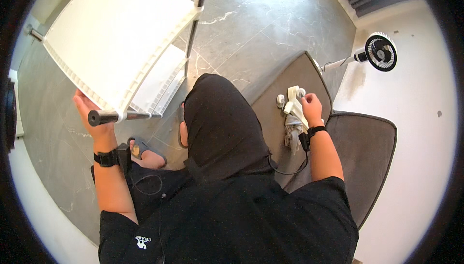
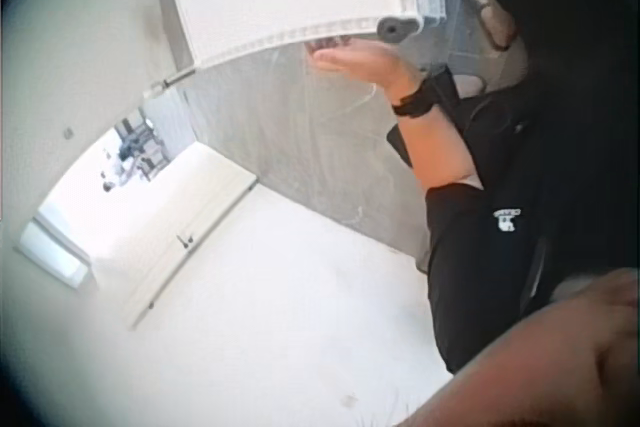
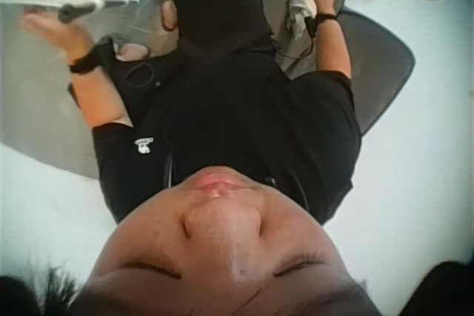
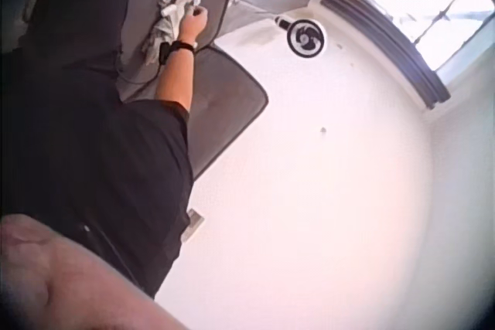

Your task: The person is assembling a white plastic rolling utility shelf cart by attaching support tubes and caster wheels.

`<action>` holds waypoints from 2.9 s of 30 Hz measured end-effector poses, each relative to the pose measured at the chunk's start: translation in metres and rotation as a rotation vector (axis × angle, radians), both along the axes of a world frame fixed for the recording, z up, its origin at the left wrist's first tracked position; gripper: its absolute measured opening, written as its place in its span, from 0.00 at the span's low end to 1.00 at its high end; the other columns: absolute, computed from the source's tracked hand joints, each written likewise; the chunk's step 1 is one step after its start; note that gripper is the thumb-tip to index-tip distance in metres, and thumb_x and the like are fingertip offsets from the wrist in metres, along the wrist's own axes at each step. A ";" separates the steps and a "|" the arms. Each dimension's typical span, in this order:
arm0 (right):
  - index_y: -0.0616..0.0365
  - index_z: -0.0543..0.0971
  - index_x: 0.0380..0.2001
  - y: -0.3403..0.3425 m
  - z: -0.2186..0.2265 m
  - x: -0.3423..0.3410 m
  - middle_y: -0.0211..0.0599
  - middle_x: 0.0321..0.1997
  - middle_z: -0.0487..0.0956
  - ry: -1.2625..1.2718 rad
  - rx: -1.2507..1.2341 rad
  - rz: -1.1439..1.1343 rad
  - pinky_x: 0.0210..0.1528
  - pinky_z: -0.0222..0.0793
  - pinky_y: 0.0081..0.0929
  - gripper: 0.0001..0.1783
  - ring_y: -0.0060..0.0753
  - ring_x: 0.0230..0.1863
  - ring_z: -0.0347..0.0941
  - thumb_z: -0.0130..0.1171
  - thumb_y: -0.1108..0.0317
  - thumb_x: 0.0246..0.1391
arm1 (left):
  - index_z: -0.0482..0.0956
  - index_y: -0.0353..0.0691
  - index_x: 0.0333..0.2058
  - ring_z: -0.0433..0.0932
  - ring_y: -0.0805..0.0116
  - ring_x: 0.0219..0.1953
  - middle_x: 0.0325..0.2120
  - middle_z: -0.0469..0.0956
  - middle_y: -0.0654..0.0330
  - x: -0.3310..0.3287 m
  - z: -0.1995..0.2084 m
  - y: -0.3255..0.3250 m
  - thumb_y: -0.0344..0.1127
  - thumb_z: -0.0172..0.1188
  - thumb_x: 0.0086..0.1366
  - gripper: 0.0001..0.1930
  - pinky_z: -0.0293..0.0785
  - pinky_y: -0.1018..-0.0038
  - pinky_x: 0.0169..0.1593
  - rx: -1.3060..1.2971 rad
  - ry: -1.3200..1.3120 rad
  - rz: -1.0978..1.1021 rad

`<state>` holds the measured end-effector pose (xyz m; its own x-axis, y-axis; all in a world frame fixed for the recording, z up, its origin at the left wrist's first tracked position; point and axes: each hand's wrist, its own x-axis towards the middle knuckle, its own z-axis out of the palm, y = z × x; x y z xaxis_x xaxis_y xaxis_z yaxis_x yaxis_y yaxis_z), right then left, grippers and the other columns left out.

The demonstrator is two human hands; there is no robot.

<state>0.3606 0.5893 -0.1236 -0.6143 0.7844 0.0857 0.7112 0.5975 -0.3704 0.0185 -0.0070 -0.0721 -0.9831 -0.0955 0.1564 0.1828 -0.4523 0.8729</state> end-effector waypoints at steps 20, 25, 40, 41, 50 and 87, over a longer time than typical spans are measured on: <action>0.62 0.78 0.49 -0.042 -0.009 -0.031 0.47 0.46 0.79 0.059 -0.024 0.141 0.49 0.75 0.37 0.17 0.44 0.46 0.79 0.60 0.69 0.57 | 0.60 0.28 0.64 0.72 0.52 0.60 0.59 0.71 0.47 -0.026 0.027 -0.016 0.32 0.54 0.66 0.30 0.69 0.53 0.64 0.425 -0.244 -0.470; 0.60 0.74 0.55 -0.223 0.087 -0.131 0.44 0.53 0.74 0.128 -0.271 0.685 0.52 0.73 0.34 0.23 0.40 0.52 0.75 0.62 0.75 0.54 | 0.64 0.27 0.59 0.74 0.54 0.57 0.53 0.74 0.49 -0.027 0.021 -0.012 0.28 0.55 0.64 0.25 0.71 0.54 0.63 0.495 -0.273 -0.462; 0.62 0.77 0.52 -0.442 0.027 -0.213 0.38 0.43 0.81 0.197 -1.062 0.535 0.53 0.69 0.32 0.17 0.32 0.48 0.76 0.57 0.63 0.67 | 0.54 0.39 0.68 0.70 0.57 0.62 0.60 0.68 0.52 0.030 0.043 0.022 0.27 0.52 0.67 0.32 0.71 0.55 0.64 0.604 -0.237 -0.548; 0.67 0.76 0.53 -0.442 0.022 -0.216 0.40 0.49 0.81 0.275 -0.994 0.588 0.57 0.68 0.29 0.17 0.29 0.52 0.74 0.58 0.66 0.67 | 0.54 0.39 0.68 0.70 0.57 0.63 0.60 0.68 0.52 0.031 0.045 0.022 0.28 0.53 0.67 0.32 0.69 0.55 0.65 0.595 -0.223 -0.553; 0.63 0.79 0.47 -0.414 -0.006 -0.254 0.34 0.40 0.82 0.549 -1.313 0.417 0.45 0.71 0.25 0.13 0.25 0.41 0.77 0.62 0.75 0.58 | 0.54 0.42 0.68 0.70 0.58 0.63 0.62 0.67 0.54 0.032 0.036 0.031 0.31 0.56 0.68 0.32 0.70 0.58 0.65 0.542 -0.190 -0.541; 0.67 0.69 0.61 -0.301 0.006 -0.381 0.40 0.63 0.73 1.144 -1.009 0.316 0.69 0.57 0.29 0.20 0.32 0.64 0.67 0.51 0.74 0.69 | 0.64 0.33 0.56 0.69 0.61 0.51 0.53 0.66 0.50 0.015 0.071 -0.080 0.44 0.55 0.68 0.25 0.67 0.65 0.55 -0.746 0.831 1.045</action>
